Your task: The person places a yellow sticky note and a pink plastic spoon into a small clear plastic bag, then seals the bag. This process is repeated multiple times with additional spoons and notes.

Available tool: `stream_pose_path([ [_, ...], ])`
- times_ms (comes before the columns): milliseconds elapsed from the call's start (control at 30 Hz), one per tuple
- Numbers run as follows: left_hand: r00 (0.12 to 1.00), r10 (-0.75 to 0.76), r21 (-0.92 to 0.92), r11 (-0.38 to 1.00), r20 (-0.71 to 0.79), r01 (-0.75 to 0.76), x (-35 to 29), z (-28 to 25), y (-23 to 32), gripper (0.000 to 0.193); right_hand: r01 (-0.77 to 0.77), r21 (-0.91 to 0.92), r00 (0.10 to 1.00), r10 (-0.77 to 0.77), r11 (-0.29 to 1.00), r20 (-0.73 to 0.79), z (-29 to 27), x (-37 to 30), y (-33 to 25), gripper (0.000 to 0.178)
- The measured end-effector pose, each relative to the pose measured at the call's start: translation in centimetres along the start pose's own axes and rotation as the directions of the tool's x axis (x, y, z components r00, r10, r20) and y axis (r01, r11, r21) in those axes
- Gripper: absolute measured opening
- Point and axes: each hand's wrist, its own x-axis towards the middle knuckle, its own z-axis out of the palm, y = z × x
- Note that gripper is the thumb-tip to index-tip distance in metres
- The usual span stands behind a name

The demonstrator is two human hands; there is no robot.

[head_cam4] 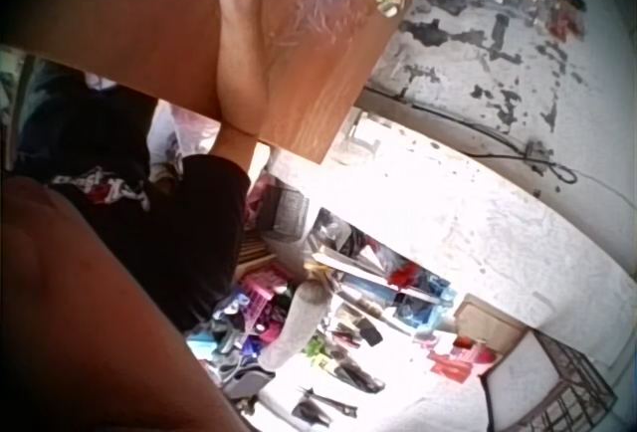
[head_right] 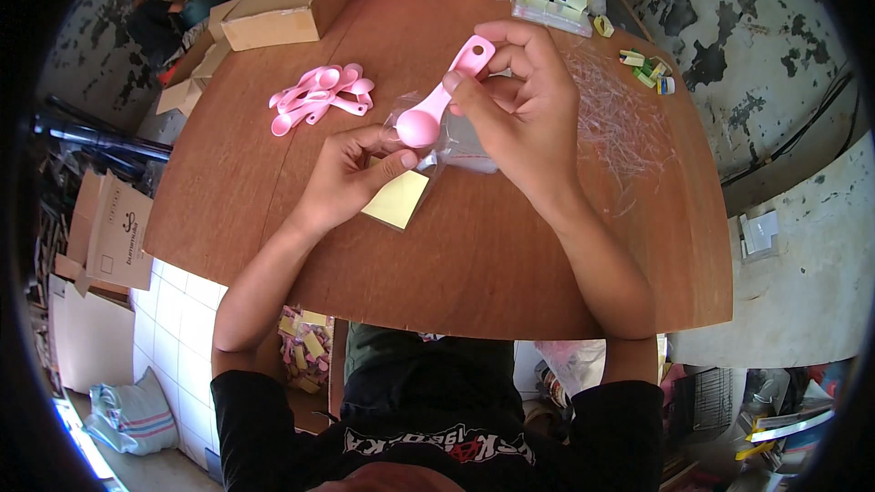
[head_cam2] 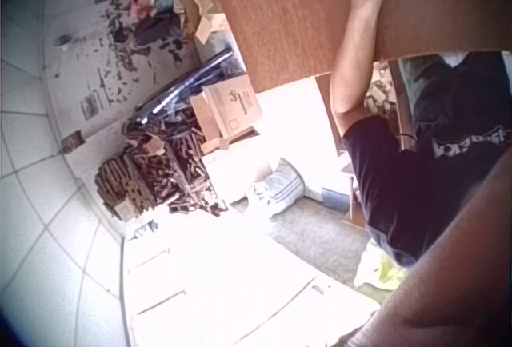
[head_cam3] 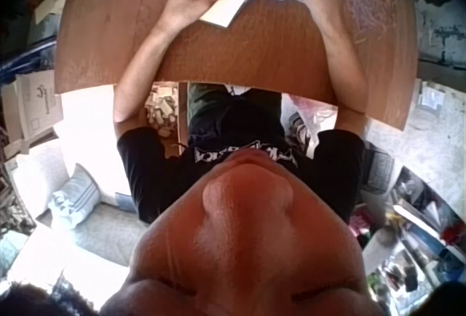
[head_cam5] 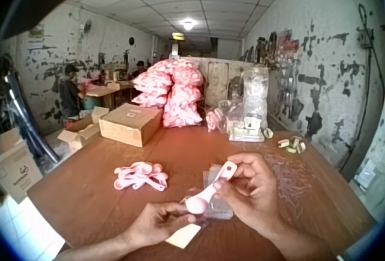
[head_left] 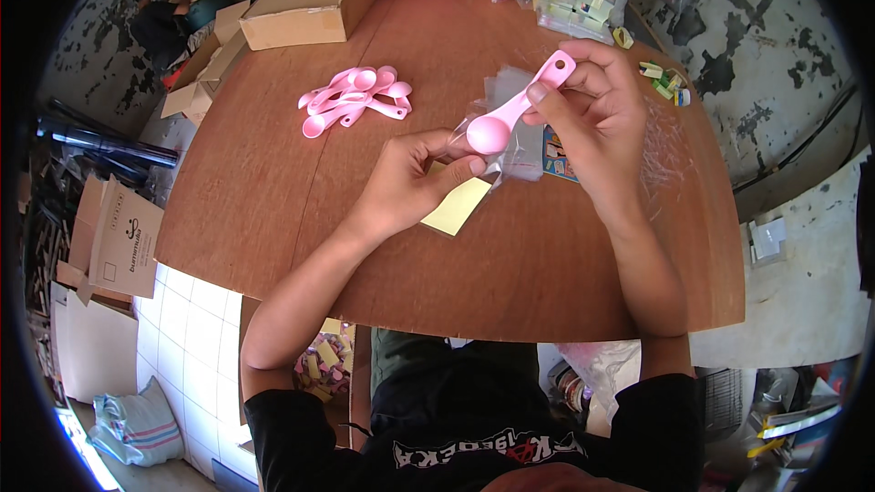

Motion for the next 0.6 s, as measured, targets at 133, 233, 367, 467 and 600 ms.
stream_pose_path([
  [133,0.999,0.033,-0.07,0.997,0.01,-0.032,-0.1,0.0,-0.4,0.025,-0.005,-0.073,0.999,0.009,0.997,0.05,-0.1,-0.1,0.9,0.036],
  [233,0.997,-0.027,-0.089,0.995,0.068,0.033,-0.3,0.0,0.6,0.029,0.019,-0.125,0.996,-0.009,0.992,0.084,0.5,-0.5,1.0,0.035],
  [367,0.997,0.077,-0.229,0.971,-0.004,-0.076,-0.4,0.7,0.8,0.03,0.169,-0.293,0.977,-0.121,0.941,0.175,0.7,-0.7,1.1,0.033],
  [467,0.999,0.042,-0.215,0.976,-0.006,-0.042,-0.4,0.1,1.0,0.031,0.329,-0.385,0.932,-0.233,0.862,0.277,0.4,-0.4,1.2,0.02],
  [600,0.997,0.041,-0.148,0.988,-0.058,-0.049,-0.5,0.2,1.0,0.03,0.414,-0.431,0.898,-0.282,0.802,0.338,0.5,-0.2,1.5,0.009],
])
